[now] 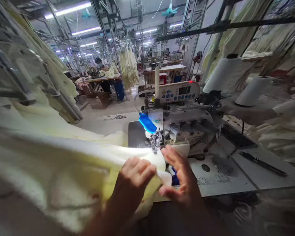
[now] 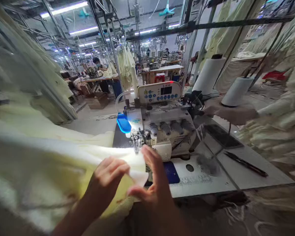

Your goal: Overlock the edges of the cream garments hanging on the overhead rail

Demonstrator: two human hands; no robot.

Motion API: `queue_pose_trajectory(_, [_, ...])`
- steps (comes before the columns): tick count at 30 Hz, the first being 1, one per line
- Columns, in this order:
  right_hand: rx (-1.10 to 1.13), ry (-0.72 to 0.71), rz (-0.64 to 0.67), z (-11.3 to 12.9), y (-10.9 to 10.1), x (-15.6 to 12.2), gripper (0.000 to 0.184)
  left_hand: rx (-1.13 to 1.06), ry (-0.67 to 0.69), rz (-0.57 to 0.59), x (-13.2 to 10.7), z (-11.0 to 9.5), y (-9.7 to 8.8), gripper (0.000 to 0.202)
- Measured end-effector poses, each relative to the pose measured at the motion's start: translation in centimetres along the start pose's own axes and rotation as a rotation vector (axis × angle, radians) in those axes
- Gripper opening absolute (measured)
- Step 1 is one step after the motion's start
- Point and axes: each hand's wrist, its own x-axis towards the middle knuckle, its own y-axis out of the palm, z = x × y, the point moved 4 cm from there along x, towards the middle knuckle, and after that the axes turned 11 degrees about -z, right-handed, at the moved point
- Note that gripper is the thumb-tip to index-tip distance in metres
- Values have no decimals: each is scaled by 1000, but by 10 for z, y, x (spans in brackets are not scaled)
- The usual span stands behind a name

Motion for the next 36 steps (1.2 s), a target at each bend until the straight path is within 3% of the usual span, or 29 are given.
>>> queue_pose_trajectory(2, [-11, 237, 143, -10, 6, -10, 49, 89, -30, 42, -1, 0, 1, 16])
queue_pose_trajectory(4, [-28, 376, 189, -17, 8, -17, 35, 170, -70, 96, 1, 4, 3, 19])
queue_pose_trajectory(8, [-83, 383, 40, -25, 6, -10, 40, 307, -165, 234, 15, 24, 13, 29])
queue_pose_trajectory(14, [-283, 345, -108, -35, 11, 1, 32, 364, -251, 648, 23, 58, 47, 26])
queue_pose_trajectory(20, [-227, 318, -73, -29, 8, -17, 28, 278, -224, 730, 9, 51, 47, 29])
queue_pose_trajectory(23, [-240, 326, -22, -27, 6, -17, 34, 292, -217, 759, 7, 45, 48, 29])
queue_pose_trajectory(26, [-214, 370, -19, -28, 7, -3, 44, 330, -215, 754, 16, 53, 55, 27])
queue_pose_trajectory(30, [-243, 353, -82, -25, 9, 14, 43, 365, -211, 704, 26, 67, 59, 23])
queue_pose_trajectory(32, [-230, 352, -110, -25, 8, 5, 46, 314, -132, 575, 22, 59, 51, 25])
queue_pose_trajectory(36, [-112, 329, -128, -31, 4, -36, 50, -5, 150, 167, -14, 11, 27, 35])
